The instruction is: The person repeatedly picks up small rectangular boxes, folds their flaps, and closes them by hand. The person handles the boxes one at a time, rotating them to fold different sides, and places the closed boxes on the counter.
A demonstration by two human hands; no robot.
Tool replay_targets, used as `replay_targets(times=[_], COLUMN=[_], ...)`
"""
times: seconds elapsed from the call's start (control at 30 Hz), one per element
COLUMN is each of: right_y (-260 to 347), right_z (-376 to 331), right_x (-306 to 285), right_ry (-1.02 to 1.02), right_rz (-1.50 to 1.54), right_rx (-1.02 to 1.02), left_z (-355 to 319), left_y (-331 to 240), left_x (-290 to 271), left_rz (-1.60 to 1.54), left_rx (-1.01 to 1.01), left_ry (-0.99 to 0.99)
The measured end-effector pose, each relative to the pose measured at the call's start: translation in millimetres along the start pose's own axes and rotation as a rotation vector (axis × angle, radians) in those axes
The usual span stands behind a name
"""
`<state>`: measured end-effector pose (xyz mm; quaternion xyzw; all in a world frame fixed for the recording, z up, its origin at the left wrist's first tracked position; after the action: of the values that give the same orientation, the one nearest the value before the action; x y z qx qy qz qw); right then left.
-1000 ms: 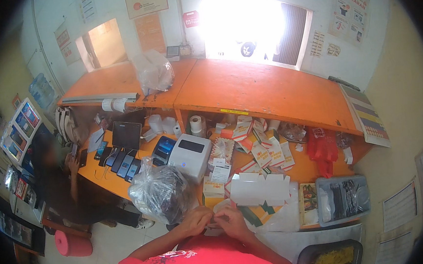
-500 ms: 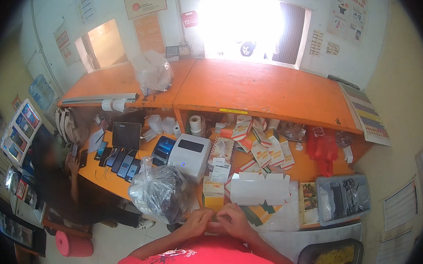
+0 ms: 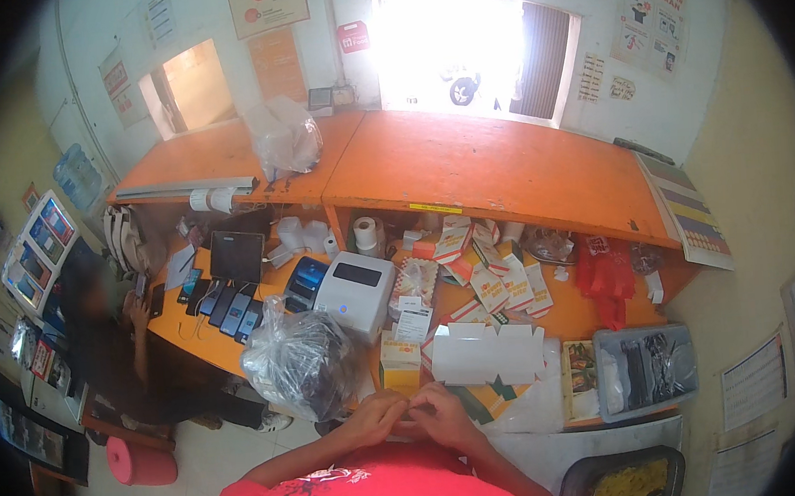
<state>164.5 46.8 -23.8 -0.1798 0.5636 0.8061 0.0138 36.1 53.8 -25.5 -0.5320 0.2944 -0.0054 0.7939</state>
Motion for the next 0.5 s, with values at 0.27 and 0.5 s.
replay_targets(times=[0.27, 0.5], right_y=[23.3, 27.9], right_z=[5.5, 3.3], right_x=[-7.3, -4.8], right_ry=[-0.07, -0.068], right_rz=[-0.048, -0.112], right_rx=[-0.053, -0.074], left_z=[1.6, 2.4], left_y=[-0.3, -6.2], left_x=[0.3, -1.1], left_rz=[-0.012, 0.064], left_rx=[-0.09, -0.016], left_ry=[0.065, 0.06])
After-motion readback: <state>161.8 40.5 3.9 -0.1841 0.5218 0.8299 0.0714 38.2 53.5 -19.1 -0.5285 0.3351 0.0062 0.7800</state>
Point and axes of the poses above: each hand's wrist, its own z-axis towards the middle knuckle, its own x-axis out of the palm, y = z × x, the point moved 9 cm from there along z, towards the middle knuckle, and after that the axes turned 3 degrees about -y, right-handed, at the moved point
